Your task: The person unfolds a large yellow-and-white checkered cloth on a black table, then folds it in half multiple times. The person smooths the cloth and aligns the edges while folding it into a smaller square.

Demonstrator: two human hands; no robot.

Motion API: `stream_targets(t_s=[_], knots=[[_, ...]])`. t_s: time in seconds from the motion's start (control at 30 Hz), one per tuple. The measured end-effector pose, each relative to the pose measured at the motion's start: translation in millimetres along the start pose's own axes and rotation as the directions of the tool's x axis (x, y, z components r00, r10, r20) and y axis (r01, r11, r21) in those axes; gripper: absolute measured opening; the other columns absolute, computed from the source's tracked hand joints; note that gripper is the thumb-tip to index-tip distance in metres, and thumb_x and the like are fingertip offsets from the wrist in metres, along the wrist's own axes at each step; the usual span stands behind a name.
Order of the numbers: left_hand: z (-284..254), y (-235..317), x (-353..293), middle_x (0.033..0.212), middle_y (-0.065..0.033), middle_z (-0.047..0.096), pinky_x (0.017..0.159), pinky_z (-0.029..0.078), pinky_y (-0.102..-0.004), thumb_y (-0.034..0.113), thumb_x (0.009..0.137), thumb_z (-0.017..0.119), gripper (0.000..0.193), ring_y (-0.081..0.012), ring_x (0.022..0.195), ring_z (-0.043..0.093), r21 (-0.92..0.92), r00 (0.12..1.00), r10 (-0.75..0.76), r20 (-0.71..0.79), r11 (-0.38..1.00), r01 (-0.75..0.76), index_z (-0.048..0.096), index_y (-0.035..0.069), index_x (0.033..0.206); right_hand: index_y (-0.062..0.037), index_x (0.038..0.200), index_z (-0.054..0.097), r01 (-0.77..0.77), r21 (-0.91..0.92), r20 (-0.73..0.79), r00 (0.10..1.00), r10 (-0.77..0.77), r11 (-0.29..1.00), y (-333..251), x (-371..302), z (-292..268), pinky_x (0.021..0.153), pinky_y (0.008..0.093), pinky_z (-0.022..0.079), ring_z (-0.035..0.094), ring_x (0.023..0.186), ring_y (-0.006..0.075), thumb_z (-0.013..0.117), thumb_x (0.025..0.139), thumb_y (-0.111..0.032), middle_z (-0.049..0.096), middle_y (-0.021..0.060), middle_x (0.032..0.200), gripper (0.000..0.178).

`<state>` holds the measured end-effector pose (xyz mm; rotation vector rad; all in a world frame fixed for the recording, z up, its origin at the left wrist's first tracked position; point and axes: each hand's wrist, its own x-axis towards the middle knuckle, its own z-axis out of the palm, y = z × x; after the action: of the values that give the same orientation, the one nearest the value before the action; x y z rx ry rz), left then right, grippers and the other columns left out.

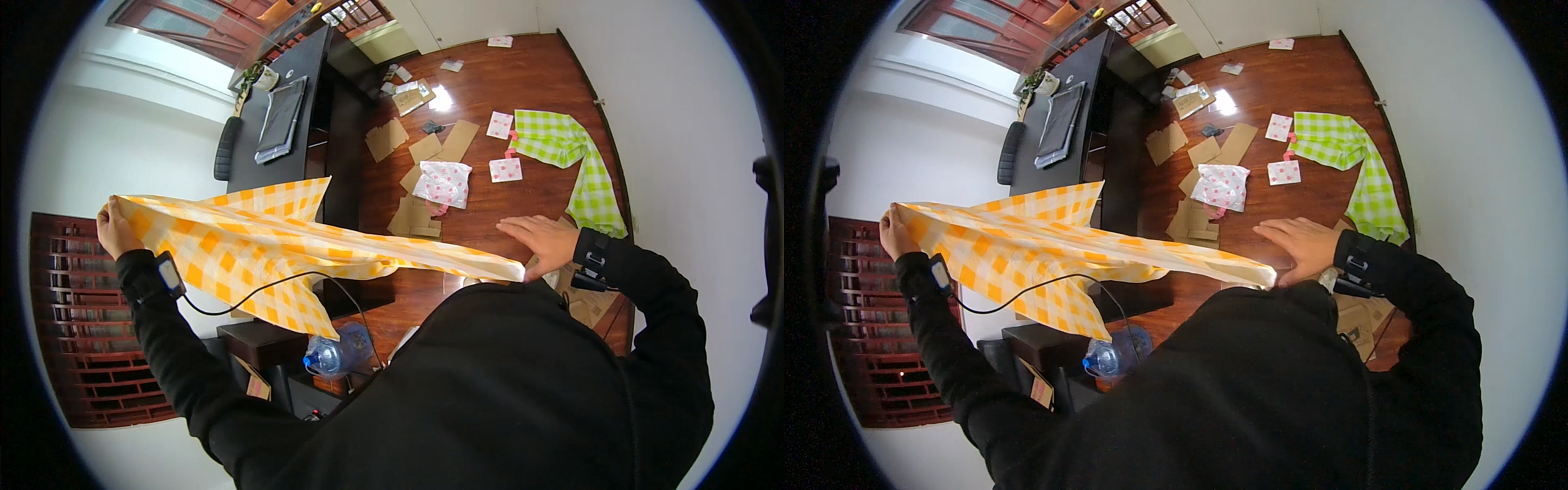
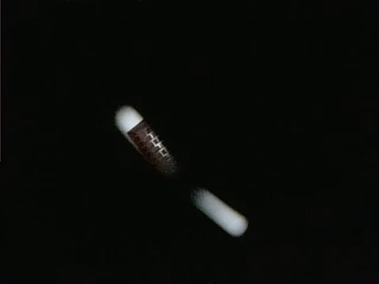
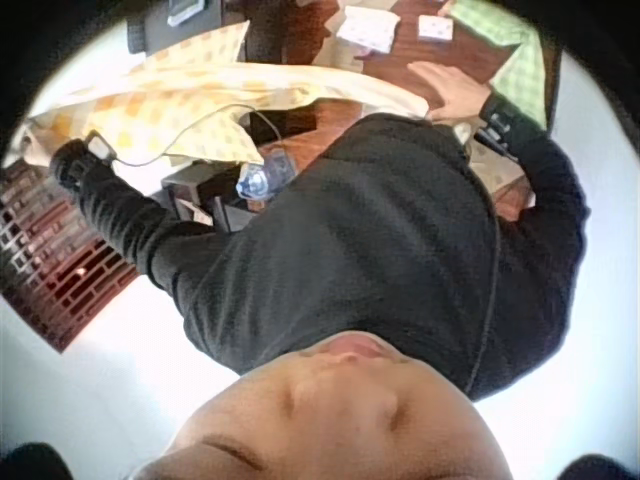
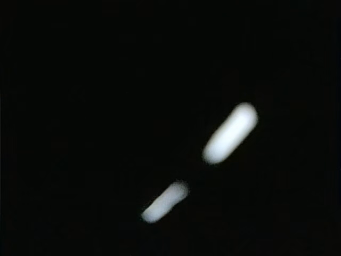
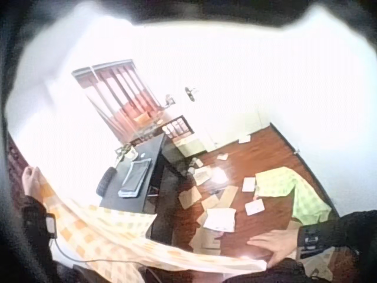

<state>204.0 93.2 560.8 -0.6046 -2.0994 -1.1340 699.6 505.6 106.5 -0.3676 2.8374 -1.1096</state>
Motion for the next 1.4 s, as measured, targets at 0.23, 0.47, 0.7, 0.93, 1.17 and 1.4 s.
stream_targets(t_s=[0.23,0.47,0.7,0.93,1.17,1.4], knots=[[40.2,9.9,21.7,0.085,-0.0046,0.063,0.068,0.050,-0.0266,0.024,0.093,0.065,0.025,-0.0123,0.075,0.057,0.006,1.000,-0.014,-0.020,1.000,0.015,0.064,-0.001,0.095,0.0008,0.143,0.030,-0.019,0.150,-0.074,0.997,0.030,0.989,-15.6,2.8,-8.4,0.106,0.0447,0.034,0.041,0.130,0.0365,0.076,0.070,-0.047,0.038,0.0228,0.143,0.099],[39.7,27.0,21.0,0.091,-0.0078,0.064,0.072,0.052,-0.0278,0.024,0.094,0.063,0.026,-0.0154,0.079,0.060,-0.091,0.999,-0.040,0.010,0.995,0.041,0.061,-0.001,0.099,-0.0007,0.099,0.063,0.046,0.535,-0.473,0.844,0.253,0.844,0.0,29.4,-6.0,0.073,0.0342,0.048,0.061,0.080,0.0226,0.062,0.090,-0.018,0.064,0.0138,0.087,0.019],[-5.1,15.2,-2.5,0.091,-0.0084,0.062,0.070,0.053,-0.0305,0.028,0.095,0.061,0.029,-0.0178,0.080,0.060,-0.078,0.989,0.121,0.087,0.990,-0.114,0.058,-0.001,0.099,-0.0019,0.096,0.060,0.317,0.661,-0.707,0.567,0.422,0.680,25.4,42.6,-95.1,0.075,0.0248,0.045,0.053,0.082,0.0072,0.055,0.096,-0.014,0.059,-0.0003,0.086,0.013],[-48.8,-77.4,-68.8,0.091,-0.0067,0.061,0.071,0.052,-0.0330,0.027,0.095,0.060,0.024,-0.0177,0.083,0.060,-0.419,0.983,-0.096,0.159,0.894,0.156,0.057,0.003,0.096,0.0010,0.105,0.062,0.594,0.430,-0.894,0.384,0.231,0.680,-20.6,46.4,-230.4,0.083,0.0238,0.048,0.059,0.089,0.0073,0.059,0.096,-0.018,0.065,0.0015,0.097,0.022],[23.7,-78.9,-101.5,0.122,-0.0167,0.056,0.098,0.044,-0.0350,0.019,0.089,0.069,0.047,-0.0226,0.112,0.054,-0.021,0.957,-0.039,0.288,0.999,0.047,0.051,-0.007,0.125,-0.0003,0.089,0.067,0.265,0.142,-0.787,0.614,-0.054,0.954,-90.0,131.3,-282.6,0.067,0.0278,0.047,0.058,0.069,0.0116,0.066,0.088,-0.022,0.065,0.0065,0.075,0.022],[181.4,151.2,-211.1,0.129,-0.0135,0.057,0.103,0.040,-0.0344,0.017,0.087,0.070,0.053,-0.0222,0.122,0.053,-0.534,0.584,0.478,0.656,0.841,-0.088,0.049,-0.003,0.131,0.0023,0.083,0.065,0.198,-0.056,-0.627,0.756,-0.189,0.979,-136.4,187.8,-255.2,0.062,0.0300,0.044,0.053,0.064,0.0166,0.066,0.085,-0.023,0.059,0.0080,0.069,0.026]])
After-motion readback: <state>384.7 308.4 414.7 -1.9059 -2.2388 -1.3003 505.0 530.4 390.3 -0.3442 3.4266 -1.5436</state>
